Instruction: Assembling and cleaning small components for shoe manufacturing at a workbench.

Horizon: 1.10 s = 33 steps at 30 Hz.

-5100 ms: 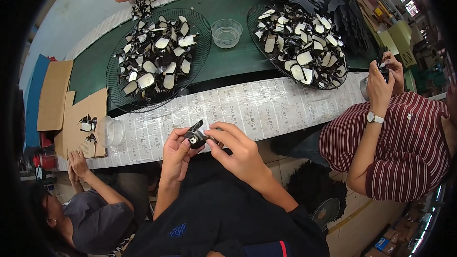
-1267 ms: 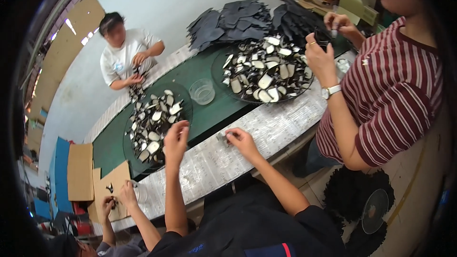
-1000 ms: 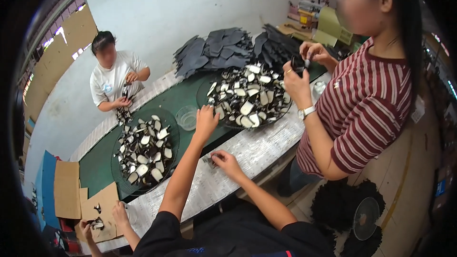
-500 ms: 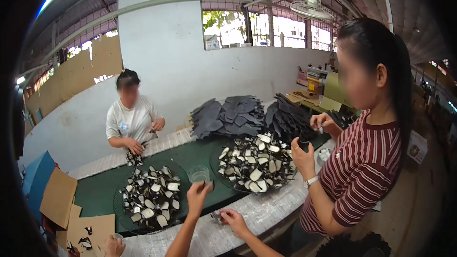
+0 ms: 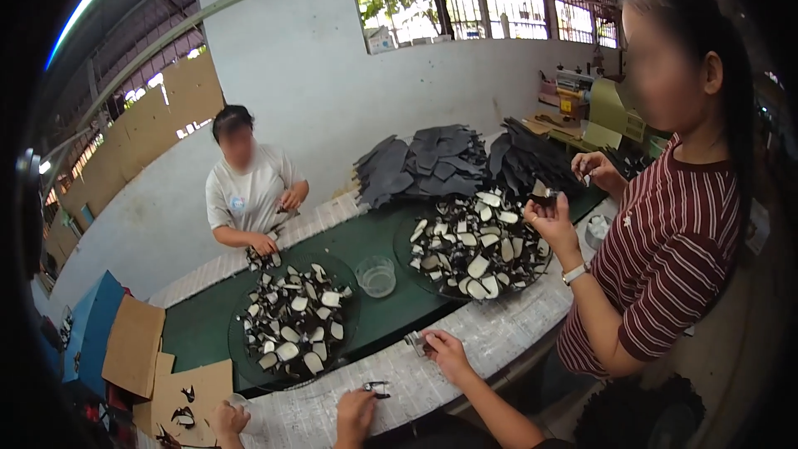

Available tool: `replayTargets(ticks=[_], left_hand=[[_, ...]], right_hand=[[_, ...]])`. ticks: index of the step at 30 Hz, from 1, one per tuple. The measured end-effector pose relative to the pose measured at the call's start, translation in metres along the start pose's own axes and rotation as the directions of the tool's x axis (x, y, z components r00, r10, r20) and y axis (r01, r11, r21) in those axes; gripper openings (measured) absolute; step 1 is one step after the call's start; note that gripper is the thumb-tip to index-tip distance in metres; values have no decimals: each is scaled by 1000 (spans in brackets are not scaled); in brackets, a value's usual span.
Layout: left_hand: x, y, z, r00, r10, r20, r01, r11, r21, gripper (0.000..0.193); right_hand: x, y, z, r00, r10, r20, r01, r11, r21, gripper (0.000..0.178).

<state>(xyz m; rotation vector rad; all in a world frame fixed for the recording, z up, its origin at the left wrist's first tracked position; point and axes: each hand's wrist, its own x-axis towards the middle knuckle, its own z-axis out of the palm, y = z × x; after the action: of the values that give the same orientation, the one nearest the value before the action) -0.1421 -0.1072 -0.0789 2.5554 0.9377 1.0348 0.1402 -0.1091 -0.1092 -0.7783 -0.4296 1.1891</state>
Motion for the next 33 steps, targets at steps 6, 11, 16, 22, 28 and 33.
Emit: replayTargets(ticks=[6, 11, 16, 22, 28, 33], left_hand=[[18, -13, 8, 980, -187, 75, 183, 982, 56, 29], [12, -7, 5, 972, -216, -91, 216, 976, -19, 21], [4, 19, -18, 660, -699, 274, 316, -72, -946, 27], [-2, 38, -54, 668, -704, 241, 221, -122, -968, 34], [-12, 40, -72, 615, -719, 324, 306, -162, -938, 30], [-11, 50, -84, 708, -623, 332, 318, -139, -938, 35]], right_hand=[[-3, 3, 3, 1000, -9, -4, 9, 999, -41, 20], [-7, 8, 2, 999, -32, -6, 32, 998, -56, 21], [-9, 7, 6, 999, -40, 0, 40, 995, -95, 21], [-12, 9, 8, 996, -87, 25, 91, 963, -254, 18], [-54, -18, 74, 971, -162, 177, 216, 911, -353, 20], [-117, -63, 141, 798, -256, 545, 548, 683, -482, 23]])
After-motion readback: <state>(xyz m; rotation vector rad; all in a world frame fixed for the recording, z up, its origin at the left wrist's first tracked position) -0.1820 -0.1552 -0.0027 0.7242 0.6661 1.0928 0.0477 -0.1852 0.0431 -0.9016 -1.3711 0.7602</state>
